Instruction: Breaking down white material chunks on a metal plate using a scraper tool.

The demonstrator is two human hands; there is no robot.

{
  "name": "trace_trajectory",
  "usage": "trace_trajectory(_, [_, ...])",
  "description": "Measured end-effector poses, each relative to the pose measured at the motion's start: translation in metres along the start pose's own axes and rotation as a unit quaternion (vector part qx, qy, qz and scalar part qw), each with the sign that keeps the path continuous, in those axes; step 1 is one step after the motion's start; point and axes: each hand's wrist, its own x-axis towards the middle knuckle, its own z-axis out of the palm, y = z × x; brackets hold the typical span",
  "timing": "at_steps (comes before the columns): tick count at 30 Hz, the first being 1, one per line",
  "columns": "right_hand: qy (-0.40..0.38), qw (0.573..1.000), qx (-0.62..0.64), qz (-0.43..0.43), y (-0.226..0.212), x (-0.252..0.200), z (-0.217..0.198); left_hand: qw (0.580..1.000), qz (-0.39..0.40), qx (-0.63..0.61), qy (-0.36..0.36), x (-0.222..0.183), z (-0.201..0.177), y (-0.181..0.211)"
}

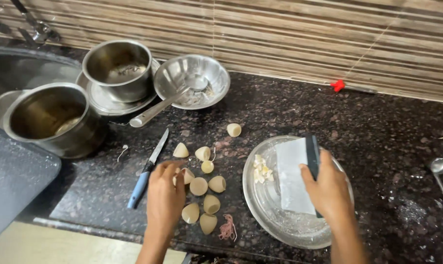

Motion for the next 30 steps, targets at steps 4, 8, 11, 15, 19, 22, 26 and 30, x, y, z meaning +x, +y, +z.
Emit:
trace_trajectory(4, [0.048,0.996,0.079,0.0,0.031,0.0,0.007,0.999,-0.031,0.017,-0.008,0.003,-0.011,0.002])
trace_trajectory(8, [0.076,0.99,0.12,0.014,0.044,-0.006,0.012,0.996,-0.009,0.017,-0.092,0.004,0.011,0.006])
trace_trajectory(11, [0.092,0.983,0.157,0.013,0.045,-0.016,0.015,0.987,0.04,0.058,-0.147,0.01,0.039,0.011])
trace_trajectory(15, [0.121,0.974,0.19,0.019,0.047,-0.027,0.012,0.968,0.056,0.185,-0.162,0.015,0.08,0.005])
trace_trajectory(19, [0.145,0.966,0.211,0.039,0.068,-0.036,0.012,0.959,0.048,0.192,-0.203,0.024,0.079,0.006])
trace_trajectory(22, [0.165,0.942,0.289,0.043,0.086,-0.037,0.011,0.966,-0.069,0.029,-0.247,0.035,0.046,0.061])
trace_trajectory(26, [0.199,0.928,0.31,0.048,0.094,-0.041,-0.002,0.874,-0.055,-0.2,-0.44,0.012,0.087,0.107])
trace_trajectory(30, [0.218,0.918,0.328,0.043,0.101,-0.043,-0.012,0.803,0.033,-0.22,-0.553,-0.014,0.165,0.134])
